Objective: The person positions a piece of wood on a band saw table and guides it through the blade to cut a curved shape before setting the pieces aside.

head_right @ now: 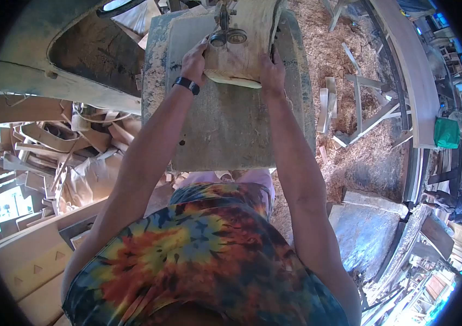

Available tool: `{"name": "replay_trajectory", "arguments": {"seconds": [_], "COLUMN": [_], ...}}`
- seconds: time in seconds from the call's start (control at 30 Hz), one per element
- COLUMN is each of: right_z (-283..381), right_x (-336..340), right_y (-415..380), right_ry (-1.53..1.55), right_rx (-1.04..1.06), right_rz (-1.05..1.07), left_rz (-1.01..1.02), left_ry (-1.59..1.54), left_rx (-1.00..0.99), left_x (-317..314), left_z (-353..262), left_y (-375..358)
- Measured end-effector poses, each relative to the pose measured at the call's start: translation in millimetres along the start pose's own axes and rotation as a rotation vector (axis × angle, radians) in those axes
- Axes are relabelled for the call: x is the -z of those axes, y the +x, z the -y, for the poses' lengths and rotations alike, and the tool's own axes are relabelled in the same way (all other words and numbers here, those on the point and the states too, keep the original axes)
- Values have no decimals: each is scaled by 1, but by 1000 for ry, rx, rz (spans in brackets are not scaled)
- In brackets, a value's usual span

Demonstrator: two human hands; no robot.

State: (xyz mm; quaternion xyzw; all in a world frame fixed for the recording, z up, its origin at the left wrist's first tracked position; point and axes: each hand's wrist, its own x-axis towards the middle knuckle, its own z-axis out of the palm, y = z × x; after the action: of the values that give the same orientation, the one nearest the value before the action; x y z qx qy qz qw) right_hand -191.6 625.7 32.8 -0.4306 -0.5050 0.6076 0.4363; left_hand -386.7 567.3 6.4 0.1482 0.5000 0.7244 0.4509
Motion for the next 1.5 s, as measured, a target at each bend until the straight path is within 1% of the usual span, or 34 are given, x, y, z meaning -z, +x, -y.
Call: {"name": "replay_trajectory", "arguments": {"seconds": [0.03,0.17,0.23,0.33,0.47,0.57,0.63,0.67,0.73,0.8,0.9,0.97,1.03,1.1,1.23,1.33,1.43,1.5], "right_z": [-5,-14,-15,-17,-23,-21,-19,-17,-11,-8,-9,-14,-16,-18,-16,-13,-6,-1], "right_x": [0,4,3,6,5,3,3,4,4,1,3,4,3,2,3,3,2,3], "right_y": [4,10,14,17,21,20,19,19,15,11,13,14,18,18,17,19,16,13], "right_ry": [0,-3,10,-57,-7,45,82,40,-1,69,4,20,41,0,-23,-13,-6,-114], "right_rx": [3,45,75,46,67,50,44,34,24,26,39,27,24,37,16,43,52,72], "right_rz": [5,12,27,6,25,20,18,16,13,25,33,26,19,-14,-14,11,36,34], "left_rz": [16,32,16,-34,-16,14,29,30,-5,-6,-12,-17,-74,-57,-44,-19,-21,-25], "left_ry": [69,88,28,27,12,5,74,73,36,20,20,38,-22,-6,9,-36,-15,10], "left_rx": [-56,-106,-60,-14,-19,-68,-124,-124,-34,-49,-74,-83,14,-14,-67,-63,-57,-76], "left_x": [2,5,0,-3,0,5,6,6,1,-1,-3,-7,-23,-20,-16,-15,-13,-13], "left_z": [2,5,3,0,2,10,10,11,5,2,-1,-4,-26,-23,-15,-12,-11,-10], "left_y": [4,5,2,-1,2,12,13,13,5,3,1,-8,-31,-26,-22,-18,-14,-15]}}
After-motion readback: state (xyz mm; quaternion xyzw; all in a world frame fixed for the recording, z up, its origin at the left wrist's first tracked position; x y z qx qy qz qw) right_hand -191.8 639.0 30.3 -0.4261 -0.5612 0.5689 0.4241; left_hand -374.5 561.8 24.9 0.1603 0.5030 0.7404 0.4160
